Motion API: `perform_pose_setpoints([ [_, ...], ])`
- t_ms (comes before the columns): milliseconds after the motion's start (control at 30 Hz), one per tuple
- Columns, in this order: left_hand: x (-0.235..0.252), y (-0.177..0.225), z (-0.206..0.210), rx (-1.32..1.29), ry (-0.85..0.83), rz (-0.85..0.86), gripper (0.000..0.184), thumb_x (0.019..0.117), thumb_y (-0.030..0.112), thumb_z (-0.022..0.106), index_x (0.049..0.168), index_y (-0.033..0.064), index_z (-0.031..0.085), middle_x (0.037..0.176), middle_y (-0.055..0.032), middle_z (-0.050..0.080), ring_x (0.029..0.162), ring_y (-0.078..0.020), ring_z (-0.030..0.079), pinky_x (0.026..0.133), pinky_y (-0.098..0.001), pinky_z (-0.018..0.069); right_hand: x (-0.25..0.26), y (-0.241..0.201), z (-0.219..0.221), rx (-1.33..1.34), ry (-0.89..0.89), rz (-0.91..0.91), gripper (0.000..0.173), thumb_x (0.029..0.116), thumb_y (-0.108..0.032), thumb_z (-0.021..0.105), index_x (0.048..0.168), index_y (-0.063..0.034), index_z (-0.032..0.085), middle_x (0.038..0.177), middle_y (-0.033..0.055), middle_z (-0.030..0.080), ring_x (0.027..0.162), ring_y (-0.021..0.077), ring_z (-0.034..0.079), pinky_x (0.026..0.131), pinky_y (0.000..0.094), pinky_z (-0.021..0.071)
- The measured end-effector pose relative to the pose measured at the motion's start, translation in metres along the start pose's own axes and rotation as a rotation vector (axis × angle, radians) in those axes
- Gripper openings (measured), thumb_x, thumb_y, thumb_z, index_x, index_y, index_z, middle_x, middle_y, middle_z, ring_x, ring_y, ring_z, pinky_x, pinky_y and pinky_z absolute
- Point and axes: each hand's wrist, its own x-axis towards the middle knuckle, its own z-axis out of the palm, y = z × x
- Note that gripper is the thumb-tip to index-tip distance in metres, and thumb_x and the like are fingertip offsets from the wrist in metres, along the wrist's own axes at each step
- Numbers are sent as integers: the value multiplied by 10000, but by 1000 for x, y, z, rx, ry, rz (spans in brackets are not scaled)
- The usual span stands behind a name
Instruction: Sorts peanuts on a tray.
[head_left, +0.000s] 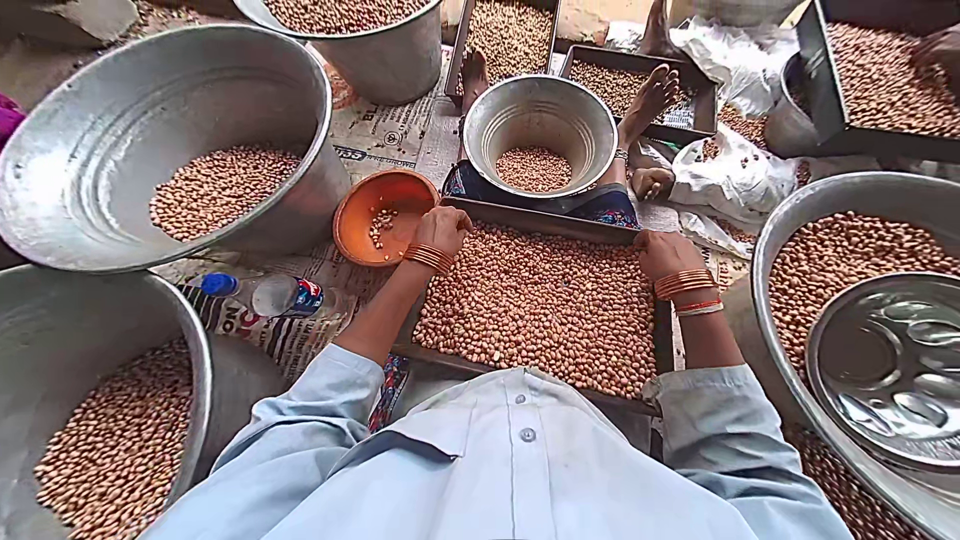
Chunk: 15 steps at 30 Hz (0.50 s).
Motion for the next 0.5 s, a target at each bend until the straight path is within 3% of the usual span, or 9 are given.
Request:
perform_pose_setpoints([
  [100,7,3,34,45,-78,19,202,959,55,660,1135,55,760,1171,-200,719,1192,-405,640,1039,-584,483,7,-7,11,-92,-14,-1,276,951,-69,638,1219,-17,683,1169,299,686,1109,508,661,847,681,521],
  [300,7,0,44,62,-72,54,196,974,74,652,1137,44,755,1152,-208,722,1183,-406,645,1037,-562,492,-30,-62,47,-139,-265,-92,666,881,-74,741,1483,-5,465,1335,327,570,1064,499,662,846,629,551],
  [367,5,0,43,49,-62,64,189,966,67,662,1127,29,754,1132,-225,720,1164,-424,649,1017,-578,498,-51,-88,49,-33,-344,-235,659,926,-99,696,1526,-53,426,1385,304,537,1068,463,667,873,602,553],
  [433,5,1,42,44,-66,62,190,970,70,662,1131,29,752,1140,-227,720,1173,-428,645,1023,-588,491,-62,-99,47,191,-331,-483,559,967,-140,663,1501,-118,500,1340,232,610,1097,386,675,917,565,544],
  [500,4,0,43,57,-61,63,178,974,84,663,1114,26,756,1137,-223,722,1170,-424,647,1022,-587,491,-53,-97,42,444,-248,-678,437,981,-123,668,1411,-118,595,1285,141,691,1053,295,712,917,508,572],
])
